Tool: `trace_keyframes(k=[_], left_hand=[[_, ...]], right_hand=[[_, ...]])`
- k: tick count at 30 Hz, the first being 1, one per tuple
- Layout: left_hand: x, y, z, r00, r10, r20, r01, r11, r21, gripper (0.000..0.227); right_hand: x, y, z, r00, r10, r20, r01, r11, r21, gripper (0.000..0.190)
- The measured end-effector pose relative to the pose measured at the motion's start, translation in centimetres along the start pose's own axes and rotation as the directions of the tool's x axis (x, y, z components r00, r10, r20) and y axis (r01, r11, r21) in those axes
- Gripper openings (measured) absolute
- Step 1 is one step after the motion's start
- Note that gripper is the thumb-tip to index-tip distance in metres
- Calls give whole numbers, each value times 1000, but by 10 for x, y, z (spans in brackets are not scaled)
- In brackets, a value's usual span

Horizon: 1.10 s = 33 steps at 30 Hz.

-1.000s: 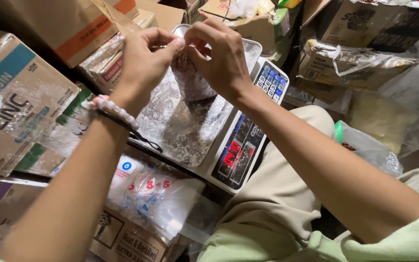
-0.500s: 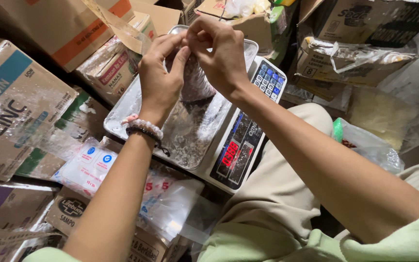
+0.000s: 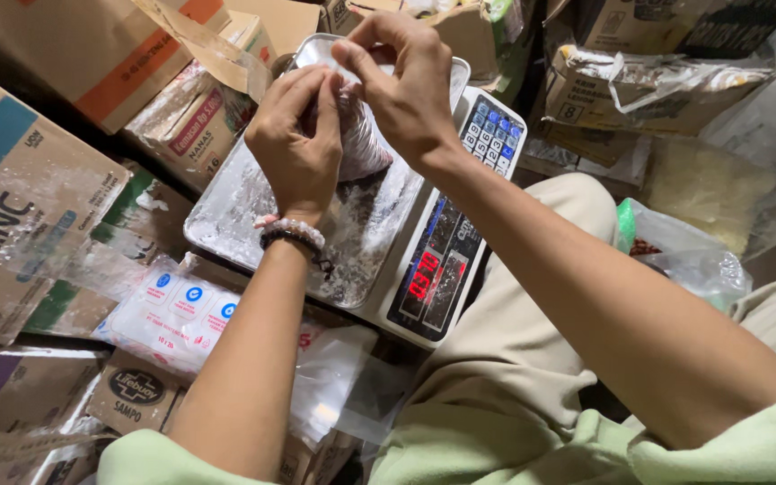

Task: The person pours peanuts from a large bag into a small plastic bag, places it on a digital scale, and adjusts the contents to reach a target weight. The person then ties the bag and repeats the process with another bag.

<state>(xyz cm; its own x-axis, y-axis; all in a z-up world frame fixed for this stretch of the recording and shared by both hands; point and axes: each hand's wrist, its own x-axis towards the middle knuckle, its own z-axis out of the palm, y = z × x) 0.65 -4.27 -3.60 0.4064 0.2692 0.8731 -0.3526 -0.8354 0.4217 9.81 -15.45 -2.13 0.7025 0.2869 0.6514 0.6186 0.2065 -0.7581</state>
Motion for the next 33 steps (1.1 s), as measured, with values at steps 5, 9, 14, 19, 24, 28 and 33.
trace_keyframes(k=[5,9,14,19,24,28,33], left_hand=[[-1,-2,-8,1000,24,18,-24,1000,4,12],[0,-2,-10,999,3,46,-2,999,-34,12],[-2,-1,-15,996,-33,83,37,998,-46,13],[-8,-1,-12,996,-75,56,80,992,-97,12],[-23,-2,-18,967,-221,124,243,949,-199,17],[-36,0,-37,937,-253,242,319,901,-294,16],[-43,4,-44,914,-267,304,360,880,-309,13]], right_hand=[[3,-5,-1,999,-24,-32,26,998,64,15],[2,-4,-4,995,53,-88,-50,998,35,15],[1,1,-7,994,0,-112,3,1000,30,14],[4,3,-10,992,98,-77,-95,995,40,18],[-3,0,-28,917,355,179,-366,930,30,32],[-16,-3,-37,678,680,280,-692,718,-69,49],[-28,6,-27,511,796,324,-812,571,-120,55]])
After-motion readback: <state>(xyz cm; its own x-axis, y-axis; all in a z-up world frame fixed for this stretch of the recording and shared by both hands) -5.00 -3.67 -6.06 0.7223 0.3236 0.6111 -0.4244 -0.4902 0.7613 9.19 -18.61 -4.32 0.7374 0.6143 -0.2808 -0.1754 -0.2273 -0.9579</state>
